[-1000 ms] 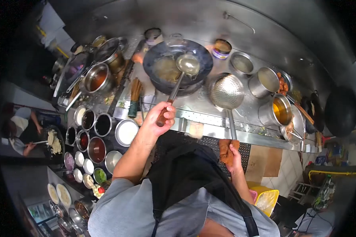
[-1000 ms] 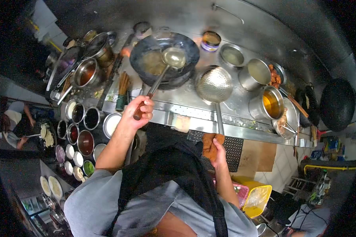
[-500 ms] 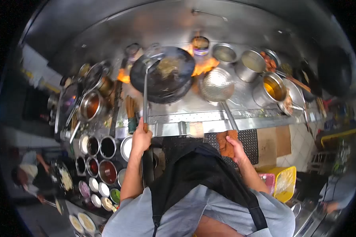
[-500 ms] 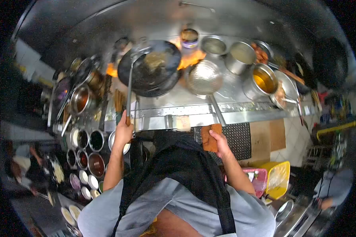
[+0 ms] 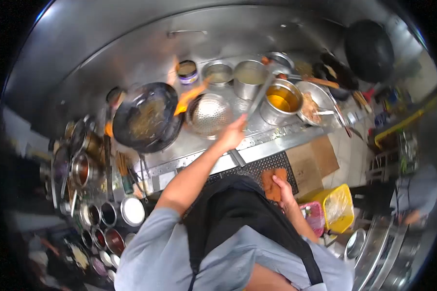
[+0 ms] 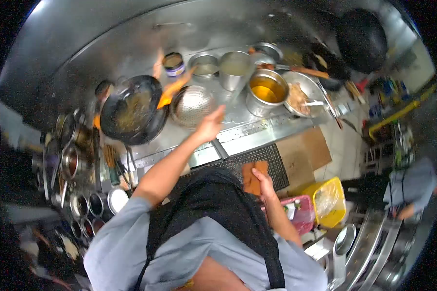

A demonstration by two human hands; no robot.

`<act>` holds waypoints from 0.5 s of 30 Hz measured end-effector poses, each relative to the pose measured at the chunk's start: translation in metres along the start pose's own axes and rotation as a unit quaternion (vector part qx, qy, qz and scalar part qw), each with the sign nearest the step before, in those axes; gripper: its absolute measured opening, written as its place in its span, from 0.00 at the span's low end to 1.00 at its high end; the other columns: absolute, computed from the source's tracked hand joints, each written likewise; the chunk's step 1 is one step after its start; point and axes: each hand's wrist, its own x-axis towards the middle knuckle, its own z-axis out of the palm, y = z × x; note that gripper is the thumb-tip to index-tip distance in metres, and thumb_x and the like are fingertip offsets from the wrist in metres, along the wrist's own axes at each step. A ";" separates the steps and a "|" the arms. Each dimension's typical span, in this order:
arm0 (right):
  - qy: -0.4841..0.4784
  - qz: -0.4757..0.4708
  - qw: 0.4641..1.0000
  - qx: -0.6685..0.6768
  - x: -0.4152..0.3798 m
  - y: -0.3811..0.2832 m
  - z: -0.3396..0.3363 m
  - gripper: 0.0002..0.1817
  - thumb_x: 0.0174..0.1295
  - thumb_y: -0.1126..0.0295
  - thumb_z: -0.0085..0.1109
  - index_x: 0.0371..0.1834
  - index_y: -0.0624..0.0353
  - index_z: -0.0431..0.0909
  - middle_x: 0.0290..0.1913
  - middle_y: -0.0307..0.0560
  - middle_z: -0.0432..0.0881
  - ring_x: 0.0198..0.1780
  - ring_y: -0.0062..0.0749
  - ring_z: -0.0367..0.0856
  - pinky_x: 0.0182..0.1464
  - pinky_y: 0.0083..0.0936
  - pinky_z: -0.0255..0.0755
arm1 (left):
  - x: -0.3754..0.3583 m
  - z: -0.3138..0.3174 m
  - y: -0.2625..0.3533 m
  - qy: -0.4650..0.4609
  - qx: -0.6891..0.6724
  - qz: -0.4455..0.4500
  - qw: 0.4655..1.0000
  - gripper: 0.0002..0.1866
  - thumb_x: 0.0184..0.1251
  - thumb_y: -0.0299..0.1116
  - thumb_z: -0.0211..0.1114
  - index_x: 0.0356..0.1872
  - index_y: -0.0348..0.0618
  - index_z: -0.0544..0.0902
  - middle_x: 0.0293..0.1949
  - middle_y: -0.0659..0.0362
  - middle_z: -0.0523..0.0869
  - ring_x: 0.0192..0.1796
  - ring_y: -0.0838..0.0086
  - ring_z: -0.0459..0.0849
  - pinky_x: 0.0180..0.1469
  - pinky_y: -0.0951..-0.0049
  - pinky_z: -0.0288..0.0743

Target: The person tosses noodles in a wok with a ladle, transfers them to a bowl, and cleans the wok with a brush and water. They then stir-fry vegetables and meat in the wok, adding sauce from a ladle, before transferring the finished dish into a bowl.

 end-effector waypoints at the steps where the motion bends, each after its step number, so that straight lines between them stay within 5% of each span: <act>1: 0.028 -0.014 0.999 0.030 -0.003 -0.002 -0.006 0.25 0.63 0.59 0.63 0.58 0.61 0.73 0.48 0.48 0.83 0.44 0.37 0.84 0.46 0.34 0.80 | 0.006 -0.001 0.043 -0.072 0.010 -0.063 0.995 0.38 0.61 0.25 0.58 0.75 0.57 0.62 0.59 0.47 0.81 0.56 0.62 0.84 0.59 0.68 0.75; 3: 0.052 -0.026 0.996 0.071 -0.002 -0.001 -0.024 0.25 0.64 0.58 0.63 0.58 0.61 0.74 0.48 0.48 0.83 0.44 0.37 0.84 0.46 0.34 0.80 | 0.060 0.081 -0.014 0.010 0.042 0.048 0.998 0.37 0.61 0.23 0.55 0.75 0.57 0.63 0.56 0.46 0.83 0.53 0.55 0.84 0.57 0.65 0.76; 4: 0.049 -0.028 0.995 0.087 0.000 0.001 -0.036 0.26 0.64 0.59 0.63 0.59 0.63 0.73 0.49 0.50 0.83 0.44 0.39 0.84 0.45 0.35 0.81 | 0.052 0.071 0.018 -0.057 0.014 -0.038 0.998 0.36 0.63 0.24 0.57 0.75 0.55 0.63 0.58 0.45 0.82 0.53 0.60 0.83 0.58 0.67 0.75; 6: 0.022 0.012 0.992 0.124 0.010 0.015 -0.071 0.28 0.64 0.56 0.63 0.62 0.62 0.72 0.52 0.50 0.81 0.50 0.39 0.82 0.51 0.36 0.78 | 0.101 0.170 -0.072 0.022 -0.149 0.061 0.987 0.34 0.66 0.33 0.65 0.73 0.53 0.66 0.56 0.48 0.83 0.52 0.71 0.81 0.57 0.69 0.74; 8: -0.009 0.044 0.991 0.129 0.019 0.020 -0.088 0.29 0.64 0.55 0.63 0.63 0.62 0.72 0.54 0.49 0.81 0.53 0.39 0.80 0.55 0.36 0.75 | 0.045 0.132 -0.028 -0.007 -0.175 0.064 0.982 0.32 0.65 0.38 0.68 0.71 0.50 0.69 0.52 0.47 0.85 0.51 0.67 0.82 0.56 0.68 0.75; 10: -0.023 0.072 0.986 0.151 0.030 0.031 -0.109 0.30 0.63 0.53 0.63 0.64 0.61 0.72 0.56 0.48 0.80 0.57 0.40 0.78 0.60 0.36 0.73 | 0.008 0.103 -0.025 -0.195 -0.098 -0.067 0.974 0.32 0.64 0.41 0.69 0.70 0.48 0.71 0.50 0.45 0.86 0.50 0.62 0.84 0.56 0.66 0.76; 12: -0.059 0.135 0.977 0.152 0.053 0.035 -0.127 0.30 0.64 0.52 0.62 0.64 0.60 0.72 0.59 0.47 0.78 0.61 0.40 0.75 0.65 0.36 0.67 | -0.040 0.102 -0.072 -0.135 0.023 0.071 0.988 0.30 0.63 0.40 0.69 0.66 0.47 0.74 0.47 0.44 0.86 0.49 0.56 0.85 0.54 0.64 0.77; 14: -0.084 0.171 0.973 0.133 0.046 0.017 -0.092 0.30 0.65 0.52 0.60 0.64 0.60 0.72 0.60 0.46 0.77 0.60 0.39 0.75 0.65 0.35 0.66 | -0.087 0.070 -0.113 -0.206 -0.008 -0.044 0.978 0.25 0.62 0.39 0.69 0.61 0.46 0.79 0.47 0.45 0.86 0.50 0.53 0.85 0.53 0.62 0.78; 15: -0.094 0.135 0.983 0.082 0.028 -0.001 -0.049 0.30 0.65 0.51 0.60 0.64 0.60 0.72 0.61 0.46 0.77 0.61 0.39 0.74 0.66 0.35 0.66 | -0.115 0.065 -0.147 -0.122 0.008 -0.072 0.990 0.23 0.61 0.39 0.69 0.57 0.46 0.81 0.47 0.46 0.86 0.49 0.54 0.85 0.53 0.62 0.78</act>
